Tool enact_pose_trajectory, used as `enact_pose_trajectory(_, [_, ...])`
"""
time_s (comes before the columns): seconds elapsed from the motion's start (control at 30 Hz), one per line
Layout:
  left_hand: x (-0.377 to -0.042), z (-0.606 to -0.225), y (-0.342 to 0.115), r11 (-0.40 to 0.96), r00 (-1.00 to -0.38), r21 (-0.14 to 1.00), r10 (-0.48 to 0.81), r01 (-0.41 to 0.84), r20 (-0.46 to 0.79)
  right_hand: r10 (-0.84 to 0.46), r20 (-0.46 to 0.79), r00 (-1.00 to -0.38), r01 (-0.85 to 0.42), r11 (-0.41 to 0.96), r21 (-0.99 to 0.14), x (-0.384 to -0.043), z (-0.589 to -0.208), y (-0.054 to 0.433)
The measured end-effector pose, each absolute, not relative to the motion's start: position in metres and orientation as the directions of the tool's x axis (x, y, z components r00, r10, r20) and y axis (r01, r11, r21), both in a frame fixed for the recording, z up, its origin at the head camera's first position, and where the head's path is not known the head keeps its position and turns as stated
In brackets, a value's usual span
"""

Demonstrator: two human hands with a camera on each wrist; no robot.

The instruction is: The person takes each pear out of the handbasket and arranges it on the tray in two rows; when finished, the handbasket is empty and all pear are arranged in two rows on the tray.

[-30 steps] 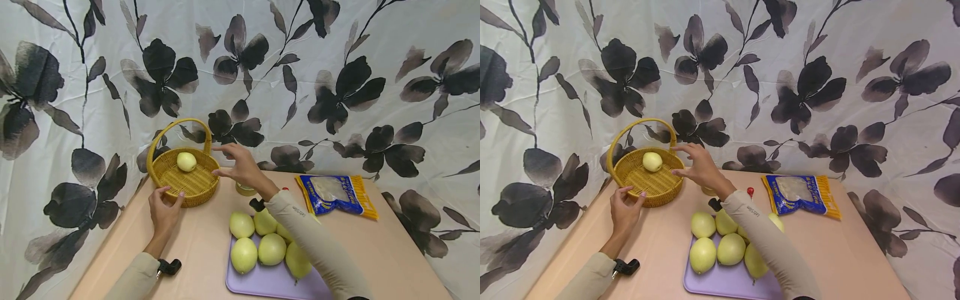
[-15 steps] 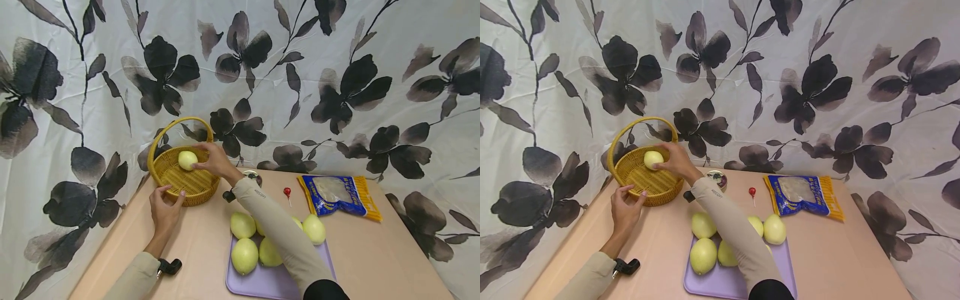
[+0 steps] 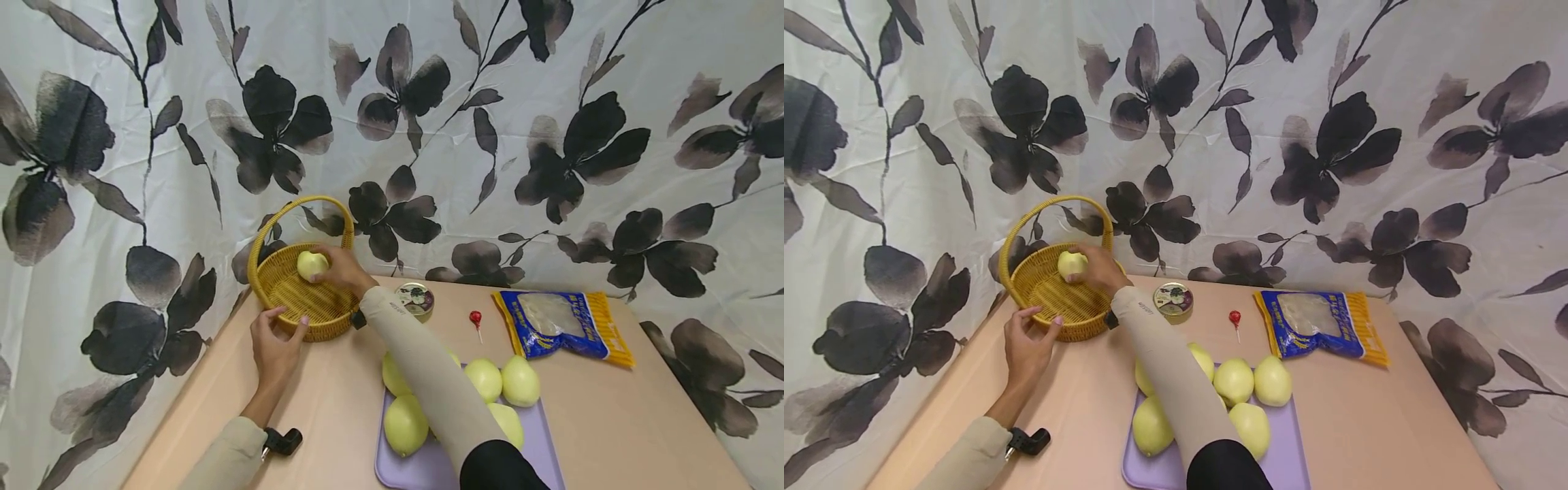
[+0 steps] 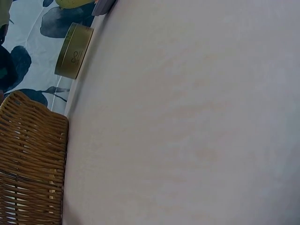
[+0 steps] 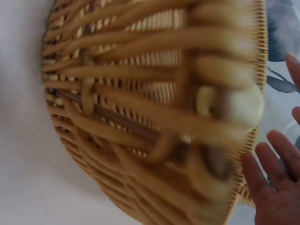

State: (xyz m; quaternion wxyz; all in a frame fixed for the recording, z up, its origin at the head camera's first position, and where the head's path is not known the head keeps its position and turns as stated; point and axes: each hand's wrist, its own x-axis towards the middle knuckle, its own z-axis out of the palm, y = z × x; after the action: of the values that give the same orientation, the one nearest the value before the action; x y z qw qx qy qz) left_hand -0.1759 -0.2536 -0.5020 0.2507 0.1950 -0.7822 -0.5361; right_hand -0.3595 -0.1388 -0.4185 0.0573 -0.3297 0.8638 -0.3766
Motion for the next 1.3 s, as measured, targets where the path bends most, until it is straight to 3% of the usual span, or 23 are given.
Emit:
enact_pose_trajectory(0.23, [-0.176, -0.502, -0.250, 0.373, -0.798, 0.927, -0.568, -0.031, 0.202, -0.625, 0.098, -0.774, -0.537, 0.568, -0.624, -0.359, -0.426, -0.141])
enact_pose_trajectory(0.43, [-0.177, -0.501, -0.251, 0.383, -0.786, 0.924, -0.577, -0.021, 0.222, -0.546, 0.225, -0.807, -0.537, 0.520, -0.665, -0.357, -0.429, -0.143])
enact_pose_trajectory(0.63, [-0.179, -0.501, -0.251, 0.388, -0.781, 0.921, -0.583, -0.027, 0.223, -0.629, 0.189, -0.755, -0.597, 0.537, -0.596, -0.348, -0.430, -0.152])
enact_pose_trajectory(0.87, [-0.179, -0.502, -0.250, 0.383, -0.790, 0.923, -0.576, -0.035, 0.209, -0.675, 0.126, -0.727, -0.588, 0.518, -0.621, -0.337, -0.430, -0.170])
enact_pose_trajectory(1.13, [-0.174, -0.504, -0.248, 0.374, -0.791, 0.927, -0.578, -0.039, 0.200, -0.689, 0.057, -0.723, -0.647, 0.646, -0.405, -0.328, -0.436, -0.180])
enact_pose_trajectory(1.3, [-0.174, -0.503, -0.250, 0.385, -0.782, 0.922, -0.585, -0.038, 0.213, -0.690, 0.083, -0.719, -0.653, 0.631, -0.418, -0.327, -0.435, -0.179])
